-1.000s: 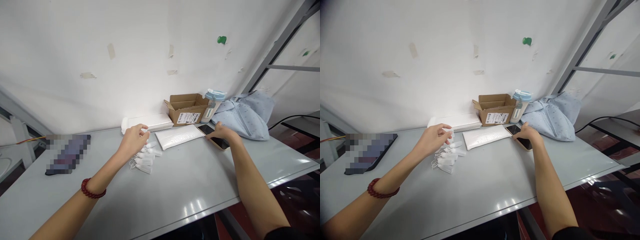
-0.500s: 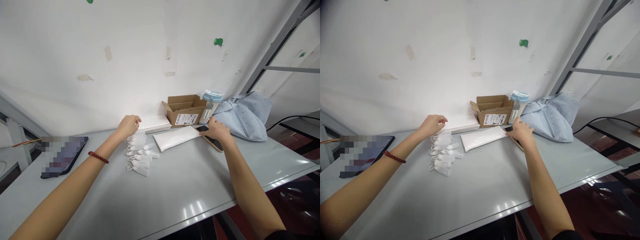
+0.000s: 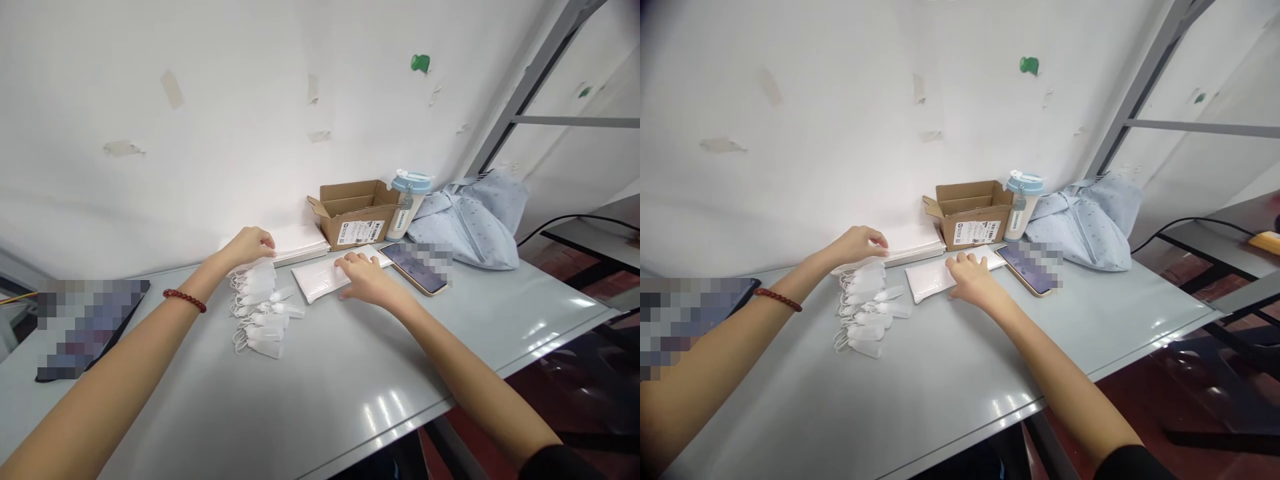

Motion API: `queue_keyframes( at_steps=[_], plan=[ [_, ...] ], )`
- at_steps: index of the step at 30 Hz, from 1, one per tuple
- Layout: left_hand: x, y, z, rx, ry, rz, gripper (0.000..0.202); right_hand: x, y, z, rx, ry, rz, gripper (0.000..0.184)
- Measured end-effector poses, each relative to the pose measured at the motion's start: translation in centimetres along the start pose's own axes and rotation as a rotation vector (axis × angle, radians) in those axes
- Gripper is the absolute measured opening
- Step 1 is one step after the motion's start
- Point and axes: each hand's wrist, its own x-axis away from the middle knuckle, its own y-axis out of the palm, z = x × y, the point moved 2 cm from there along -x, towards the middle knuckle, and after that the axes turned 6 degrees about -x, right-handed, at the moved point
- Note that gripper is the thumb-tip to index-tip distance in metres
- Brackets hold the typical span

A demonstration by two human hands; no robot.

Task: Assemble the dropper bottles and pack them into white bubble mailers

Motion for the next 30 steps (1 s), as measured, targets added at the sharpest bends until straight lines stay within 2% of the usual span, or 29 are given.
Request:
queue_keyframes(
  at_steps=[7,11,16,18,21,24,28,30],
  plan=[
    [0.7,-0.2,1.0,-0.051,0.036,0.021,0.019,-0.8,0.7,-0.3,-0.004,-0.061,0.065,0.038],
    [1.1,-0.4,1.3,-0.115,0.069,0.088,0.017,-1.0,1.0,-0.4,-0.015,-0.105,0.112,0.034],
    [2.4,-0.8,1.6,-0.269,0.117,0.203,0.019,-0.7,0.8,-0.4,-0.053,-0.138,0.179,0.044],
    [3.3,-1.0,1.9,-0.393,0.184,0.271,0.023,-0.5,0.7,-0.7,-0.081,-0.178,0.273,0.047],
    [5.2,-1.4,3.0,-0.597,0.322,0.395,0.027,0.0,0.4,-1.6,-0.088,-0.301,0.514,0.044],
    [7.7,-1.4,4.9,-0.652,0.437,0.523,0.027,0.6,0.5,-3.0,0.008,-0.475,0.68,0.036],
    [11.1,-0.4,7.9,-0.592,0.622,0.648,0.024,1.1,0.9,-4.3,0.113,-0.601,0.73,0.031],
    [12.3,0.3,8.4,-0.495,0.629,0.704,0.023,1.2,1.1,-4.5,0.127,-0.605,0.725,0.031]
  ],
)
